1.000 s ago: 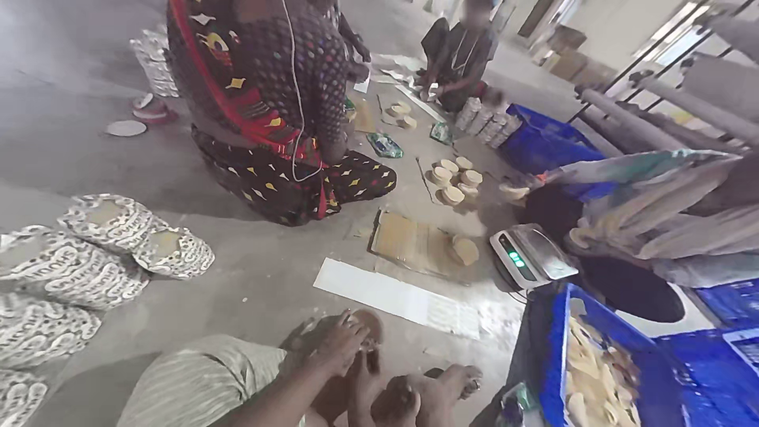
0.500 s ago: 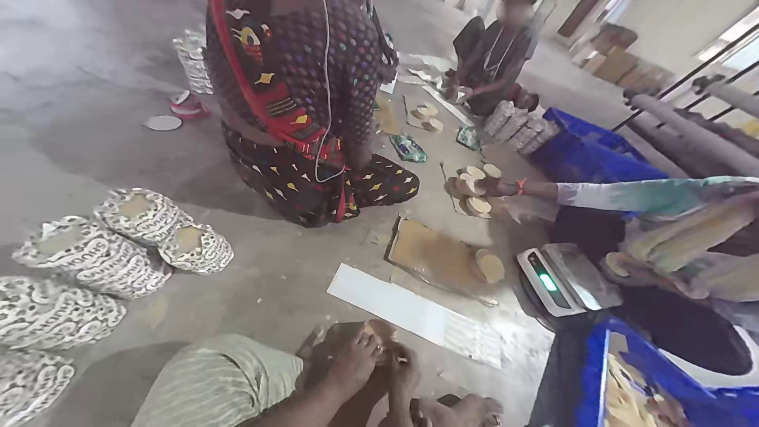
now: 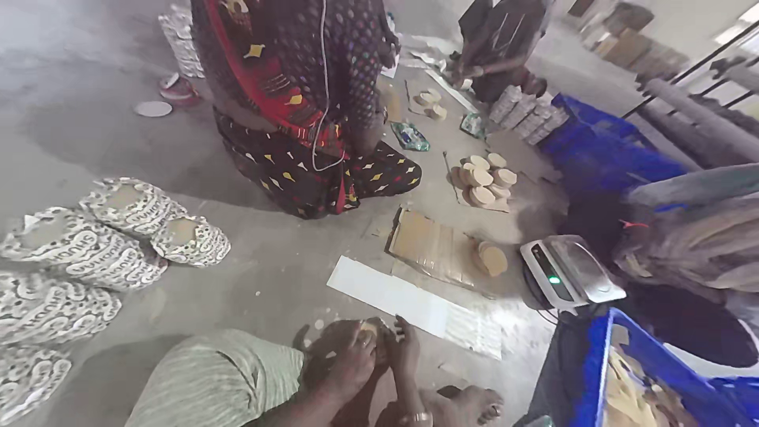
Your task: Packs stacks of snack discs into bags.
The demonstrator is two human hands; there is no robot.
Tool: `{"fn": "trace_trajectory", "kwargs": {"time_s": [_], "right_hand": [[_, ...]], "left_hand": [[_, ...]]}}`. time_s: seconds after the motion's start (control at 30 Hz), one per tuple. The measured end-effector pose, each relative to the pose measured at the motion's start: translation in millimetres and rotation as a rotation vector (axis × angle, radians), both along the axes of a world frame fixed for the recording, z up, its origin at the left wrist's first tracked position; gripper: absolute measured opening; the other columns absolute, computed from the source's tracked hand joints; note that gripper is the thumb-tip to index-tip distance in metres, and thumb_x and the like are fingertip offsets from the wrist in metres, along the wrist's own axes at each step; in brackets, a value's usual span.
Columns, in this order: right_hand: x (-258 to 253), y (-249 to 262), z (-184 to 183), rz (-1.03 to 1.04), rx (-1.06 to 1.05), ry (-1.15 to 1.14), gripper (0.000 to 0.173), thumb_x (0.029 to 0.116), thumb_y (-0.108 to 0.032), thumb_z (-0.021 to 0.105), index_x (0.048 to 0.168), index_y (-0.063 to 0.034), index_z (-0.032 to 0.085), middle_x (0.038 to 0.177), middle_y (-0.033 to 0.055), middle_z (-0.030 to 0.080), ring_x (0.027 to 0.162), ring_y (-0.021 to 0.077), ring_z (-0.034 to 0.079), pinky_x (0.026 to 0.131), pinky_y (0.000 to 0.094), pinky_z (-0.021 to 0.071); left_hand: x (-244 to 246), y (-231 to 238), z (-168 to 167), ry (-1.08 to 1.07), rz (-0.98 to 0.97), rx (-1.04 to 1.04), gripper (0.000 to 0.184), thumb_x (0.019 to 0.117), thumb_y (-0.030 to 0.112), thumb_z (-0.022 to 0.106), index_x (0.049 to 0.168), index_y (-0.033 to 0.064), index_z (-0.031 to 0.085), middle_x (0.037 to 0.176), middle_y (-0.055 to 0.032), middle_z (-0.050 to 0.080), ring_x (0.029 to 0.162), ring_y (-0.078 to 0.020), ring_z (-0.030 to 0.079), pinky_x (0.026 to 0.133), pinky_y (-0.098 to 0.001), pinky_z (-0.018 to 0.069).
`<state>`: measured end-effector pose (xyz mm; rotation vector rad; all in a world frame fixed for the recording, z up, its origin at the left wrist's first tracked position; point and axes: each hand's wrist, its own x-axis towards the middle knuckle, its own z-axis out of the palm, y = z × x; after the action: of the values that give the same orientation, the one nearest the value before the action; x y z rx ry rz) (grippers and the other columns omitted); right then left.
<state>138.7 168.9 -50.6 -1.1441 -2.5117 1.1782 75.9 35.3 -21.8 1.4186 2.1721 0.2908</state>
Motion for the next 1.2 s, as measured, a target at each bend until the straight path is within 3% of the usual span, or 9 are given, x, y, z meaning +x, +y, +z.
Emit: {"fn": "trace_trajectory", "kwargs": {"time_s": [0.1, 0.2, 0.3, 0.5, 0.6, 0.7, 0.9, 1.03, 1.2], "right_hand": [[-13.5, 17.3, -1.2, 0.175, 0.057, 0.050, 0.018, 0.0913, -0.004, 0.068, 0.105, 0.0030, 0.078, 0.103, 0.0215, 0.073, 0.098, 0.0346, 0.070, 0.091, 0.0482, 0.0553], [18.0, -27.3, 7.4, 0.068, 0.275, -0.045, 0.021, 0.0925, -0.004, 0.067, 0.109, 0.0034, 0.076, 0.109, 0.0263, 0.071, 0.106, 0.0447, 0.068, 0.093, 0.0563, 0.0542], [44.1, -63.9, -0.7, 0.068, 0.416, -0.007, 0.029, 0.0875, 0.005, 0.066, 0.115, 0.0035, 0.076, 0.113, 0.0276, 0.071, 0.103, 0.0480, 0.068, 0.086, 0.0584, 0.0561], [-10.8, 18.8, 8.9, 0.135, -0.055, -0.072, 0.022, 0.0933, -0.006, 0.067, 0.112, 0.0000, 0.076, 0.110, 0.0209, 0.072, 0.102, 0.0341, 0.069, 0.094, 0.0503, 0.0537], [10.2, -19.1, 11.0, 0.094, 0.151, -0.067, 0.018, 0.0929, -0.003, 0.066, 0.107, 0.0018, 0.077, 0.108, 0.0246, 0.072, 0.105, 0.0415, 0.068, 0.094, 0.0549, 0.0537], [43.5, -72.1, -3.1, 0.153, 0.386, -0.071, 0.032, 0.0890, 0.007, 0.062, 0.119, 0.0030, 0.074, 0.119, 0.0258, 0.070, 0.109, 0.0468, 0.067, 0.089, 0.0557, 0.0558], [8.7, -15.2, 0.7, -0.007, -0.060, 0.019, 0.026, 0.0898, -0.007, 0.074, 0.115, 0.0012, 0.075, 0.108, 0.0210, 0.073, 0.097, 0.0341, 0.070, 0.088, 0.0501, 0.0558], [-7.1, -6.4, -6.5, 0.259, 0.081, 0.177, 0.014, 0.0891, -0.002, 0.070, 0.099, 0.0010, 0.080, 0.104, 0.0211, 0.075, 0.102, 0.0377, 0.070, 0.093, 0.0508, 0.0551], [0.1, -16.3, -25.1, 0.416, 0.424, 0.360, 0.013, 0.0847, 0.001, 0.071, 0.092, -0.0009, 0.081, 0.091, 0.0157, 0.077, 0.087, 0.0354, 0.074, 0.076, 0.0486, 0.0608]], "left_hand": [[-4.2, -1.7, 5.1, -0.010, -0.004, -0.017, 0.031, 0.1007, -0.005, 0.048, 0.123, -0.0059, 0.069, 0.154, -0.0244, 0.048, 0.151, -0.0418, 0.033, 0.123, -0.0660, 0.0107], [-2.0, -6.8, 16.4, -0.025, 0.038, -0.066, 0.035, 0.1031, -0.001, 0.048, 0.135, -0.0014, 0.063, 0.169, -0.0176, 0.024, 0.158, -0.0386, 0.013, 0.118, -0.0753, 0.0059], [16.4, -8.4, 7.8, 0.025, 0.134, 0.043, 0.036, 0.1013, -0.002, 0.049, 0.134, -0.0023, 0.063, 0.167, -0.0138, 0.030, 0.156, -0.0372, 0.023, 0.116, -0.0770, 0.0119], [8.8, -6.8, 7.0, -0.025, 0.128, 0.007, 0.031, 0.1018, -0.002, 0.047, 0.124, -0.0032, 0.069, 0.168, -0.0099, 0.029, 0.157, -0.0349, 0.020, 0.118, -0.0734, 0.0089], [-8.6, -13.1, 24.1, -0.013, 0.093, -0.113, 0.043, 0.1030, -0.002, 0.047, 0.143, 0.0076, 0.059, 0.170, -0.0123, 0.023, 0.158, -0.0393, 0.015, 0.120, -0.0709, 0.0105], [-9.3, -15.4, 12.6, -0.006, 0.039, -0.148, 0.045, 0.1036, -0.003, 0.042, 0.147, 0.0021, 0.052, 0.166, -0.0185, 0.030, 0.154, -0.0401, 0.025, 0.122, -0.0611, 0.0200], [-13.0, -14.9, 6.6, -0.132, 0.048, -0.159, 0.040, 0.1029, -0.003, 0.045, 0.142, -0.0036, 0.056, 0.163, -0.0211, 0.035, 0.149, -0.0405, 0.036, 0.120, -0.0543, 0.0327], [-16.1, -13.0, 14.3, -0.175, 0.031, -0.222, 0.033, 0.1028, -0.003, 0.046, 0.130, -0.0065, 0.064, 0.162, -0.0215, 0.036, 0.151, -0.0414, 0.033, 0.117, -0.0558, 0.0365], [-15.9, -17.5, 17.2, -0.180, 0.022, -0.218, 0.028, 0.1017, -0.005, 0.046, 0.120, -0.0090, 0.067, 0.156, -0.0222, 0.044, 0.146, -0.0421, 0.039, 0.112, -0.0562, 0.0429]]}}
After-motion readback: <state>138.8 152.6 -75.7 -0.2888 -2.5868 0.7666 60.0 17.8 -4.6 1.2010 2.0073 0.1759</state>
